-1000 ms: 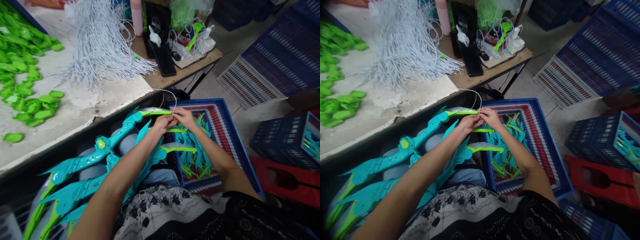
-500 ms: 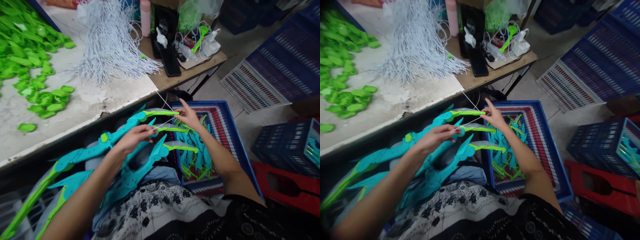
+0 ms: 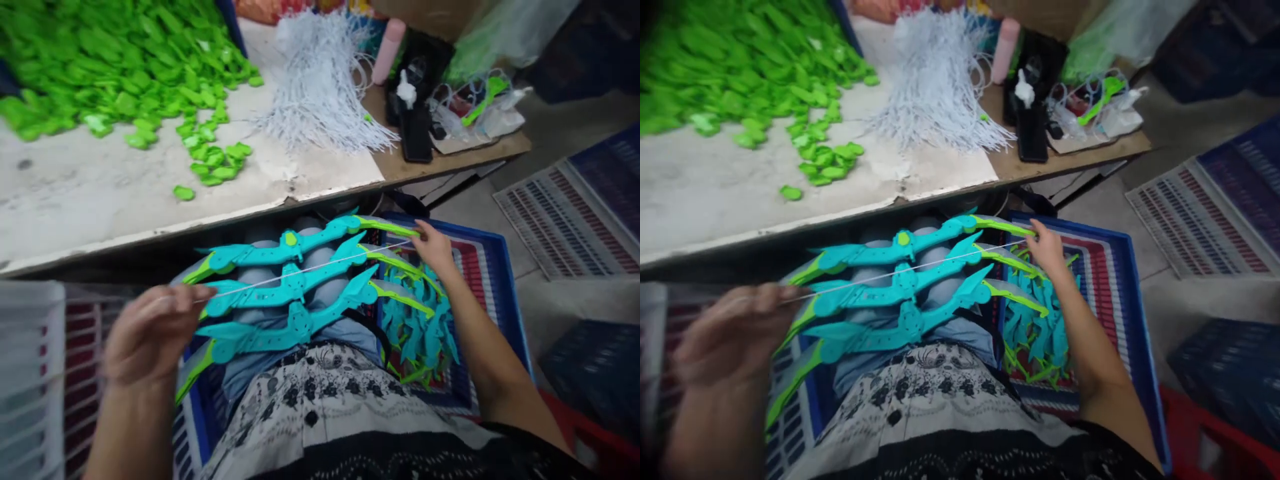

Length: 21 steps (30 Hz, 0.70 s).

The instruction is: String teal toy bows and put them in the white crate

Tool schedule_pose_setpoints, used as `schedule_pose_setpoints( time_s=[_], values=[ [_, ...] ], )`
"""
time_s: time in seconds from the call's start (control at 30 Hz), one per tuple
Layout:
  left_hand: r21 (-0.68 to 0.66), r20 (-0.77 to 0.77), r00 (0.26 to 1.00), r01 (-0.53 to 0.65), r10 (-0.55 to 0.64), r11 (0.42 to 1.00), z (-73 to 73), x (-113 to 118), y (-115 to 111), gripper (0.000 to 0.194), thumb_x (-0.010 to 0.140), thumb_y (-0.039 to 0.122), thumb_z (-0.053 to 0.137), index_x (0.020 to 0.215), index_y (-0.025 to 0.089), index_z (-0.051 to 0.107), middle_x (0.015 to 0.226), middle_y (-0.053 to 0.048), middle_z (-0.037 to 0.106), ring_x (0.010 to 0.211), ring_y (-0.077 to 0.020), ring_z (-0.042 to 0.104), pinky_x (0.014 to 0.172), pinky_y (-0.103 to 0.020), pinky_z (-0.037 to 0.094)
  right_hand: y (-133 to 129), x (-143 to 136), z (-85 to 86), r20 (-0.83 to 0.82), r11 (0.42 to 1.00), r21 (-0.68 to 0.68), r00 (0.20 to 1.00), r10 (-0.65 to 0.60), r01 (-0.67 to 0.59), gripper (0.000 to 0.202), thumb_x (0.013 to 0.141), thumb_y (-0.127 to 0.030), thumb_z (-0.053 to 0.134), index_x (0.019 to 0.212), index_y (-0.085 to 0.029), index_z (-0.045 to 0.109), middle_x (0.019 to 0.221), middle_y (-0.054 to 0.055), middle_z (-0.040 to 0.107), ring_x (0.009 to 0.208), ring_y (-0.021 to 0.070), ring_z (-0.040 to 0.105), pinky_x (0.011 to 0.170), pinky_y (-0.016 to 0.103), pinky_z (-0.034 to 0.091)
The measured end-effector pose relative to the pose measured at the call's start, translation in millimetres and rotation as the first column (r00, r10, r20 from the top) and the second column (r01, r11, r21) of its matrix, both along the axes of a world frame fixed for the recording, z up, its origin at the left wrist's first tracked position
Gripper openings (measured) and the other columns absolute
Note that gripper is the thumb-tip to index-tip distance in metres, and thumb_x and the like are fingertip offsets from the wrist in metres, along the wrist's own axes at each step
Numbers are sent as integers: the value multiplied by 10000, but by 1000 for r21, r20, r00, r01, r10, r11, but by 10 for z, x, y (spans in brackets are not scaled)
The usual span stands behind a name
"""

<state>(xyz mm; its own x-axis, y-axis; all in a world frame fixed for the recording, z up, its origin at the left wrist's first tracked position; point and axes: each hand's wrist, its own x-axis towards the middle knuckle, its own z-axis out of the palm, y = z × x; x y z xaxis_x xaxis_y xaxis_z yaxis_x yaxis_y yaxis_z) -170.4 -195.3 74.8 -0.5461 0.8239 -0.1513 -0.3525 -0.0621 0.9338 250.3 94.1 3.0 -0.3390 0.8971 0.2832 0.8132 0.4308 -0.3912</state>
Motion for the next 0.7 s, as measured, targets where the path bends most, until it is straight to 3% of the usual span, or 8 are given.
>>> schedule_pose_setpoints(
  time_s=[0.13, 0.23, 0.27, 0.33, 0.47, 0.53, 0.63, 0.7],
  values=[
    [27, 67, 997, 46, -48, 999, 23, 524, 295, 124, 639, 289, 798, 702, 210, 727, 738, -19, 690, 802, -199, 668, 809, -333, 564, -191, -1041, 126, -2, 951, 115, 958, 288, -286, 289, 883, -283, 484, 1094, -167, 642, 1126, 144, 644, 1087, 266, 540, 978, 454, 406],
    [-30, 71, 990, 124, -121, 992, -19, 765, 399, 155, 697, 232, 775, 845, 201, 740, 751, -40, 721, 750, -185, 685, 756, -300, 558, -605, -2013, 108, 85, 682, 82, 687, 722, -727, 294, 887, -308, 511, 1130, -178, 615, 1188, 138, 590, 1119, 260, 500, 954, 438, 410],
    [-49, 80, 986, 152, -147, 987, -31, 804, 409, 187, 712, 236, 766, 893, 195, 736, 757, -46, 727, 744, -186, 690, 750, -297, 557, -749, -2291, 82, 144, 598, 36, 596, 790, -801, 320, 882, -305, 523, 1166, -178, 598, 1200, 150, 573, 1116, 268, 495, 940, 439, 410],
    [-69, 98, 976, 201, -194, 977, -41, 840, 407, 197, 723, 254, 761, 899, 172, 728, 771, -60, 732, 763, -194, 698, 755, -290, 553, -977, -2717, 37, 275, 530, -84, 491, 827, -844, 357, 891, -257, 497, 1233, -178, 562, 1158, 165, 581, 1055, 270, 525, 901, 430, 419],
    [-39, 163, 951, 274, -264, 961, -27, 844, 359, 193, 745, 310, 741, 775, 137, 660, 706, -59, 713, 671, -188, 691, 665, -273, 549, -1015, -3049, 89, 399, 587, -261, 468, 789, -766, 470, 904, -158, 407, 1373, -175, 446, 1068, 160, 636, 943, 245, 598, 851, 385, 448],
    [4, 191, 949, 255, -251, 967, -26, 816, 309, 223, 784, 346, 701, 789, 142, 611, 646, -35, 684, 527, -148, 641, 544, -244, 512, -829, -3059, 163, 324, 545, -341, 448, 833, -766, 525, 888, -167, 447, 1411, -181, 400, 1123, 142, 645, 984, 240, 613, 853, 353, 464],
    [35, 136, 990, 42, -47, 999, -33, 653, 206, 221, 817, 351, 663, 803, 149, 575, 598, -8, 642, 432, -95, 552, 450, -194, 429, -477, -3037, 218, 56, 418, -413, 436, 898, -809, 504, 867, -244, 533, 1367, -225, 474, 1196, 57, 652, 1035, 214, 626, 889, 297, 468],
    [38, 44, 979, -202, 200, 979, -29, 430, 149, 206, 808, 331, 671, 801, 148, 577, 595, -2, 631, 440, -83, 539, 446, -179, 414, -313, -3032, 196, -81, 397, -435, 474, 877, -808, 471, 844, -304, 582, 1309, -243, 543, 1155, 11, 679, 981, 202, 653, 876, 274, 477]
  ],
)
